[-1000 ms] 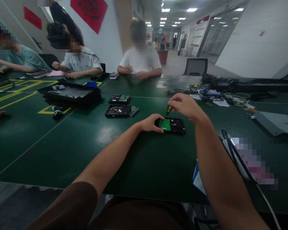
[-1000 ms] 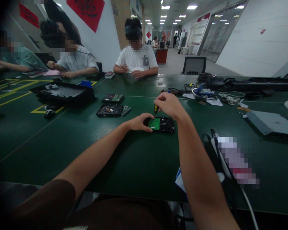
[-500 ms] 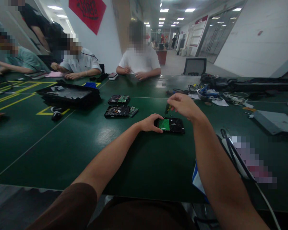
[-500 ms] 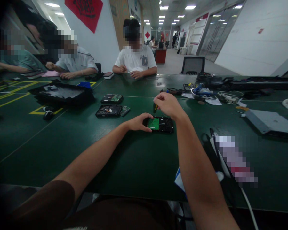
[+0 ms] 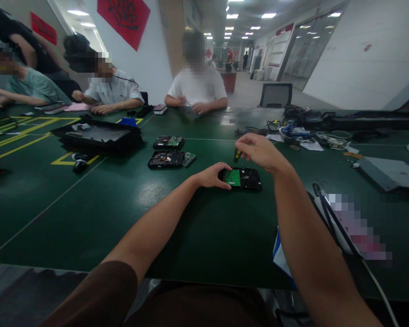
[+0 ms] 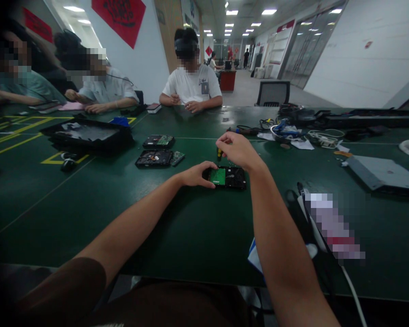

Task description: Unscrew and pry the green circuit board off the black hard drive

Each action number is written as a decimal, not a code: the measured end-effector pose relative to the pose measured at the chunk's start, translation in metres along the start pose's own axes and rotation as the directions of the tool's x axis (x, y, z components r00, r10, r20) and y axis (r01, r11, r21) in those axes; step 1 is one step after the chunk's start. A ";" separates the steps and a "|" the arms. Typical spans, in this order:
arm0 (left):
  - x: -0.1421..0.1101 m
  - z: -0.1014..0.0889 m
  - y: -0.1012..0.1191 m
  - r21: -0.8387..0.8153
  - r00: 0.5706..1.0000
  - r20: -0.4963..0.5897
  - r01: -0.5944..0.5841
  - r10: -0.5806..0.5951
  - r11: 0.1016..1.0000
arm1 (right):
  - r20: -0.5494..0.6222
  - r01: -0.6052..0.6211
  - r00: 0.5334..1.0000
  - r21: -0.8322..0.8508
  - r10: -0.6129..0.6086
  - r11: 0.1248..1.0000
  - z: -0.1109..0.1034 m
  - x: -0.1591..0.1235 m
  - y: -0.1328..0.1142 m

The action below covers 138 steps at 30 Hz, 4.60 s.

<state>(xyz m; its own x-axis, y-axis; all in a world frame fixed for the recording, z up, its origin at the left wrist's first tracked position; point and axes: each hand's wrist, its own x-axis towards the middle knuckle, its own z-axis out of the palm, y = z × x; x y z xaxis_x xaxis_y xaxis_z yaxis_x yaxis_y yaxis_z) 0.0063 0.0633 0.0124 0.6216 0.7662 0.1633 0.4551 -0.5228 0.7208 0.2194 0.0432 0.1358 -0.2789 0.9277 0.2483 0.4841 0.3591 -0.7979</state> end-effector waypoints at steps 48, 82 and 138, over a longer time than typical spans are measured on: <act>0.001 0.001 -0.002 -0.010 1.000 0.006 0.015 -0.015 1.000 | 0.005 0.068 0.998 0.009 -0.068 0.998 0.001 0.003 0.009; 0.001 0.000 0.001 0.009 1.000 0.012 0.016 -0.016 1.000 | -0.066 0.055 0.996 -0.128 -0.064 0.990 -0.001 0.003 0.010; 0.001 0.000 0.000 0.034 0.999 0.037 0.036 -0.037 0.999 | -0.041 0.020 0.999 0.189 -0.013 0.982 0.006 0.010 0.021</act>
<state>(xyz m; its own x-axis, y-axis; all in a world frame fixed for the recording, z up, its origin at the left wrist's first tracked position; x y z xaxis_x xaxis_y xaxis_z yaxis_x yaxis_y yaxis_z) 0.0067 0.0644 0.0128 0.6272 0.7709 0.1111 0.4985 -0.5070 0.7031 0.2215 0.0600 0.1177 -0.2510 0.9264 0.2805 0.3132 0.3520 -0.8820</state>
